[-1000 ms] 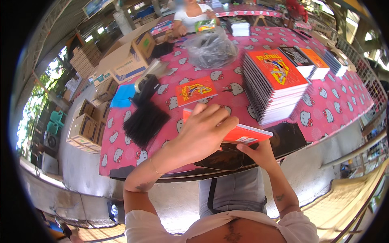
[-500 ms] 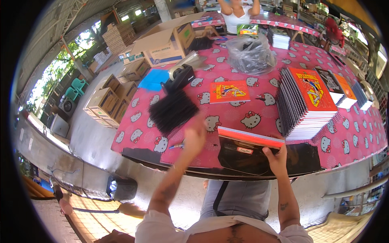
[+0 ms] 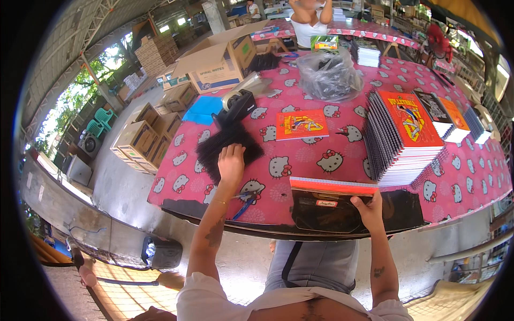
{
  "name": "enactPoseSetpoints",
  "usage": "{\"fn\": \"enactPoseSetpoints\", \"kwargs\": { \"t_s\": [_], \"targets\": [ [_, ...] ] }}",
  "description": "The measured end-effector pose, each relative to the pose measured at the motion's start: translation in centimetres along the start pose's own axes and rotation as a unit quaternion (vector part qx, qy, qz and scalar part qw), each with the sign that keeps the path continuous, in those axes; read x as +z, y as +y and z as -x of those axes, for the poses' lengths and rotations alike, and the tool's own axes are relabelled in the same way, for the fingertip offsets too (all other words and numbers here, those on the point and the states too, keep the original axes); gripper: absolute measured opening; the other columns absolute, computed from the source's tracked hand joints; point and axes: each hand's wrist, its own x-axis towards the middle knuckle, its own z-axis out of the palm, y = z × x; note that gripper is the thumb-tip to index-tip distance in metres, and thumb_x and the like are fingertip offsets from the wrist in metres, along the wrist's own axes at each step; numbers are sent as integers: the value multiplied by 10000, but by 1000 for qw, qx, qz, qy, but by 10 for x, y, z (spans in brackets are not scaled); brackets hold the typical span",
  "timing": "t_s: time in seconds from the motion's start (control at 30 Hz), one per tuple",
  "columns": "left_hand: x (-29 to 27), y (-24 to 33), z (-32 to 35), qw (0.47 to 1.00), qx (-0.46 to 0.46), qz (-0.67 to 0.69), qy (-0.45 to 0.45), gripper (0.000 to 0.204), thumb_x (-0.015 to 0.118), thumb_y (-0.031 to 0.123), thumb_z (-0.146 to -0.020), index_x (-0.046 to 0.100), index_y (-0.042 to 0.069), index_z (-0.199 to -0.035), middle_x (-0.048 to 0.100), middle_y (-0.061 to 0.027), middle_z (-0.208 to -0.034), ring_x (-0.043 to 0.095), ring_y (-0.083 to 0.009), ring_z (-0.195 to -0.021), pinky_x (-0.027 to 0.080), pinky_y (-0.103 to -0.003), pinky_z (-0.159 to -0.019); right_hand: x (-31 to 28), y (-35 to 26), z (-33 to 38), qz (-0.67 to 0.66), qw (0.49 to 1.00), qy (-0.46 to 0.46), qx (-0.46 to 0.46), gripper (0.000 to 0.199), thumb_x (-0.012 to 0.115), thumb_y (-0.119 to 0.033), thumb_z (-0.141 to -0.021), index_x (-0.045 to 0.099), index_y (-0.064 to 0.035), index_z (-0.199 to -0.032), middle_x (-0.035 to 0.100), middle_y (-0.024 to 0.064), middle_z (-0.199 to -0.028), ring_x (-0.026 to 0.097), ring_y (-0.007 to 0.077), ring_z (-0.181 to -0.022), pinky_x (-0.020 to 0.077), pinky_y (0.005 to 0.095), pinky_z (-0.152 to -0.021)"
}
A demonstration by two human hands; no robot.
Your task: The person assembles notebooks by manually threading a spiral binding through a stack of covers and pages, then trims the binding with a blue tool.
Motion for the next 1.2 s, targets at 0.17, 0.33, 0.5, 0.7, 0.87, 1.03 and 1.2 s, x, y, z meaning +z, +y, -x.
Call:
{"fn": "enactPoseSetpoints", "kwargs": {
  "t_s": [0.17,0.33,0.5,0.7,0.87,1.03,1.2],
  "targets": [
    [-34,30,-12,985,-39,161,48,136,631,157,-907,622,41,-978,605,-112,-879,612,-322,-800,510,-430,-648,1,-21,-6,-5,1000,-16,19,493,766,-120,-825,540,5,-1245,593,103,-1190,564,194,-1093,416,352,-984],
    [-100,83,-7,958,22,286,-23,197,636,84,-906,643,8,-1088,618,-155,-841,610,-325,-671,487,-394,-585,45,-111,-12,376,869,12,-320,520,782,-190,-751,604,-48,-1218,545,127,-1249,535,293,-1150,401,458,-981],
    [-142,137,-2,904,-62,422,-12,208,659,41,-886,680,6,-1090,637,-101,-776,587,-168,-634,440,-296,-535,109,-92,-46,376,874,-46,-305,219,707,-183,-786,674,-106,-988,654,88,-986,637,261,-895,489,404,-806],
    [-131,143,9,909,-67,411,-28,147,690,57,-875,725,13,-1011,656,-100,-797,575,-144,-637,419,-266,-534,106,-77,-56,406,866,-63,-285,118,688,-146,-787,656,-117,-897,609,30,-678,627,226,-582,487,372,-553],
    [-138,144,9,919,-43,392,-27,123,683,83,-897,723,-3,-974,651,-96,-733,538,-109,-590,392,-265,-509,110,-80,-53,429,860,-78,-265,127,692,-166,-785,662,-134,-905,622,24,-699,636,220,-595,493,368,-550],
    [-130,144,7,920,-115,363,-88,133,647,114,-925,697,-9,-917,620,-156,-685,612,-264,-569,456,-354,-530,110,-81,-51,398,870,-57,-284,151,711,-234,-791,669,-164,-917,641,12,-699,634,204,-588,474,350,-561],
    [-135,149,2,920,-45,383,-71,119,666,78,-908,683,-28,-960,641,-161,-757,585,-187,-601,452,-317,-561,113,-77,-51,394,875,-53,-275,155,717,-282,-804,660,-172,-896,644,16,-695,632,208,-587,464,351,-565]
  ]
}}
